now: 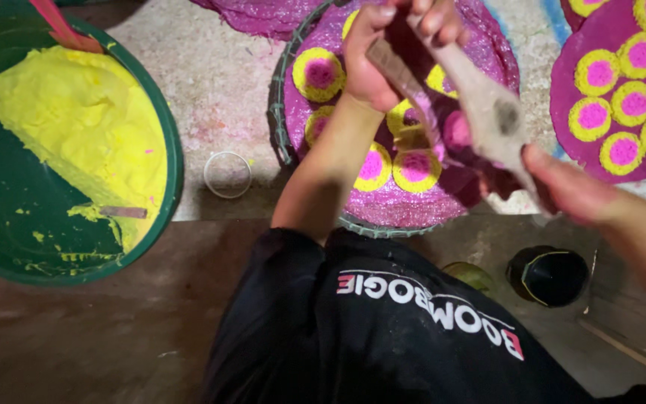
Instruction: The person uses a wooden mold to press yellow and pink dough into ring shapes on a pink glittery surface. They repeatedly scoop dough, press it into the mold, and place the formed rings onto a tray.
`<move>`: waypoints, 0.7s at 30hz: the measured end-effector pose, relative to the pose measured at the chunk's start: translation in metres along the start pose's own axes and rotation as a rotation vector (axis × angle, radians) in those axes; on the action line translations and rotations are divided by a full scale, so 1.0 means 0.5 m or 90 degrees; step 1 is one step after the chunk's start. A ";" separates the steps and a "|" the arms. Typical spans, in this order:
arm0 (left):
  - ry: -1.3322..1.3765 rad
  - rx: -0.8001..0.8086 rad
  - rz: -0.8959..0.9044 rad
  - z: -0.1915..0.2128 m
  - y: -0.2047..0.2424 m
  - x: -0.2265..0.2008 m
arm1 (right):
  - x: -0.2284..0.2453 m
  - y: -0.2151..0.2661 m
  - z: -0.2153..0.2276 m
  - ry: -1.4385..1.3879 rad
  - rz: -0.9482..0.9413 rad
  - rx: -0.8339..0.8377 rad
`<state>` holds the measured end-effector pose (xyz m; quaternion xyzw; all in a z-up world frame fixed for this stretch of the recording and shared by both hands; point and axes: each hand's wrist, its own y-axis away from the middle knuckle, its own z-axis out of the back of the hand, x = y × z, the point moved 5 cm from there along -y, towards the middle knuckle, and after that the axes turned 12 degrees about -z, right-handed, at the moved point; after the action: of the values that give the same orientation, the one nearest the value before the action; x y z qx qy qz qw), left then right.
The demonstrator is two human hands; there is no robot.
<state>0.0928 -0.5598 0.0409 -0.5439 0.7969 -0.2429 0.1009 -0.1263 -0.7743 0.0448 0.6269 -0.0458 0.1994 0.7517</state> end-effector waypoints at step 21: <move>0.017 -0.006 -0.033 0.100 -0.045 -0.025 | 0.148 -0.034 -0.020 0.315 0.344 -0.279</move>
<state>0.1373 -0.5686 0.0079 -0.5616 0.7848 -0.2489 0.0816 -0.0545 -0.7489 0.0503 0.3510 -0.0684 0.5192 0.7762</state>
